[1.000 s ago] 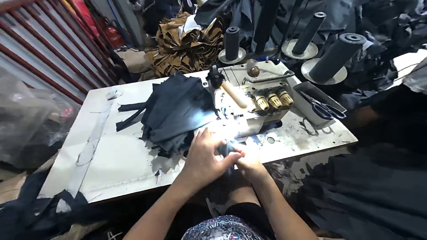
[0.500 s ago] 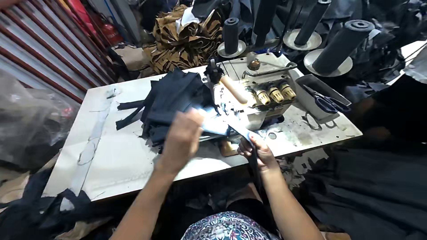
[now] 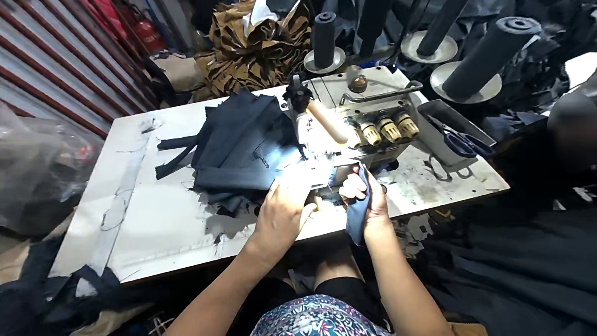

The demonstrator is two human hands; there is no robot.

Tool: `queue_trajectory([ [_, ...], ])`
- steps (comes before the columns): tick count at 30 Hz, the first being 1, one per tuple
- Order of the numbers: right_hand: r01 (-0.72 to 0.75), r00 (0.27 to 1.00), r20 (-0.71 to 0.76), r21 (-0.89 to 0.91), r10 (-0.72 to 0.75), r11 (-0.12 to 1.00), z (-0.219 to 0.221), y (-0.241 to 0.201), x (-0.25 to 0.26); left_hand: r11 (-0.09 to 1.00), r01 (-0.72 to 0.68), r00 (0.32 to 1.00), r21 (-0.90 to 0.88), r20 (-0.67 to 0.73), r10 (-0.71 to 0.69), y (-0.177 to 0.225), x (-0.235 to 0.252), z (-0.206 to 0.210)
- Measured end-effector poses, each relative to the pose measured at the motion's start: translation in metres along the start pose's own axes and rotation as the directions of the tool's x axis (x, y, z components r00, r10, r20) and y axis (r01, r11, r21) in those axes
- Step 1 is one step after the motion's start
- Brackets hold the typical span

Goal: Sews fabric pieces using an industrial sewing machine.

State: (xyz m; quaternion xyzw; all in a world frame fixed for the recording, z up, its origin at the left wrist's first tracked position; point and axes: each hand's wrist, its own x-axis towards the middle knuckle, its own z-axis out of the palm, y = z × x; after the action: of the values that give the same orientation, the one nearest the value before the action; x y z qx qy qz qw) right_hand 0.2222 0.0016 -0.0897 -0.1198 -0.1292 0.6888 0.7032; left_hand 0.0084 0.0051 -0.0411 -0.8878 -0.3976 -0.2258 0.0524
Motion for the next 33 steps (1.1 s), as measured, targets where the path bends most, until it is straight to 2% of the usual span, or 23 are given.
queue_trajectory([
  [5, 0.006, 1.0, -0.017, -0.119, -0.008, 0.993, 0.001, -0.001, 0.002, 0.997, 0.009, 1.0, -0.079, 0.03, -0.007, -0.01, 0.017, -0.001],
  [8, -0.008, 0.998, -0.056, -0.293, -0.009, 0.956, 0.005, 0.001, -0.001, 0.993, -0.039, 0.999, -0.109, 0.024, 0.042, -0.02, 0.028, -0.004],
  [11, -0.002, 1.0, 0.023, -0.604, 0.02, 0.797, 0.016, 0.01, -0.016, 0.965, 0.134, 0.983, -0.227, 0.156, -0.099, -0.017, 0.027, -0.02],
  [13, 0.018, 0.979, 0.159, -0.694, 0.129, 0.72, 0.027, 0.015, -0.032, 0.879, 0.211, 0.977, -0.427, 0.123, -0.174, -0.003, 0.017, -0.034],
  [15, 0.063, 0.894, 0.363, -0.685, 0.264, 0.726, 0.033, 0.017, -0.045, 0.775, 0.189, 0.981, -0.603, 0.074, -0.181, 0.012, 0.003, -0.046],
  [17, 0.146, 0.747, 0.588, -0.601, 0.312, 0.786, 0.038, 0.01, -0.047, 0.721, 0.12, 0.99, -0.682, 0.029, -0.137, 0.011, -0.005, -0.063],
  [18, 0.155, 0.688, 0.664, -0.528, 0.292, 0.835, 0.039, 0.005, -0.046, 0.765, 0.093, 0.99, -0.637, -0.019, -0.137, 0.002, -0.007, -0.075],
  [19, 0.131, 0.665, 0.706, -0.434, 0.246, 0.891, 0.039, -0.001, -0.046, 0.836, 0.094, 0.985, -0.54, -0.074, -0.159, -0.013, -0.006, -0.087],
  [20, 0.103, 0.672, 0.716, -0.346, 0.191, 0.933, 0.037, -0.007, -0.044, 0.907, 0.131, 0.973, -0.399, -0.122, -0.194, -0.032, -0.003, -0.098],
  [21, 0.088, 0.713, 0.687, -0.286, 0.14, 0.954, 0.033, -0.011, -0.041, 0.949, 0.201, 0.959, -0.242, -0.148, -0.24, -0.052, 0.002, -0.106],
  [23, 0.086, 0.861, 0.501, -0.305, 0.083, 0.948, 0.021, -0.013, -0.031, 0.952, 0.304, 0.939, -0.012, -0.162, -0.302, -0.081, 0.01, -0.102],
  [24, 0.051, 0.923, 0.376, -0.329, 0.081, 0.943, 0.015, -0.009, -0.025, 0.959, 0.281, 0.949, 0.019, -0.152, -0.275, -0.083, 0.011, -0.091],
  [25, 0.016, 0.955, 0.283, -0.345, 0.088, 0.938, 0.01, -0.003, -0.019, 0.978, 0.207, 0.97, 0.012, -0.134, -0.204, -0.077, 0.011, -0.077],
  [27, -0.054, 0.974, 0.187, -0.363, 0.13, 0.93, 0.002, 0.005, -0.014, 0.998, -0.008, 0.996, -0.06, -0.095, 0.002, -0.051, 0.006, -0.041],
  [28, -0.084, 0.979, 0.142, -0.383, 0.148, 0.92, -0.002, 0.006, -0.013, 0.992, -0.073, 0.996, -0.107, -0.053, 0.068, -0.039, 0.003, -0.025],
  [31, -0.121, 0.989, 0.026, -0.397, 0.143, 0.91, -0.006, -0.002, -0.015, 0.987, -0.113, 0.994, -0.111, -0.014, 0.112, -0.027, -0.008, -0.001],
  [33, -0.095, 0.993, 0.034, -0.379, 0.116, 0.921, -0.009, -0.012, -0.014, 0.992, -0.092, 0.996, -0.084, -0.006, 0.092, -0.027, -0.012, -0.004],
])
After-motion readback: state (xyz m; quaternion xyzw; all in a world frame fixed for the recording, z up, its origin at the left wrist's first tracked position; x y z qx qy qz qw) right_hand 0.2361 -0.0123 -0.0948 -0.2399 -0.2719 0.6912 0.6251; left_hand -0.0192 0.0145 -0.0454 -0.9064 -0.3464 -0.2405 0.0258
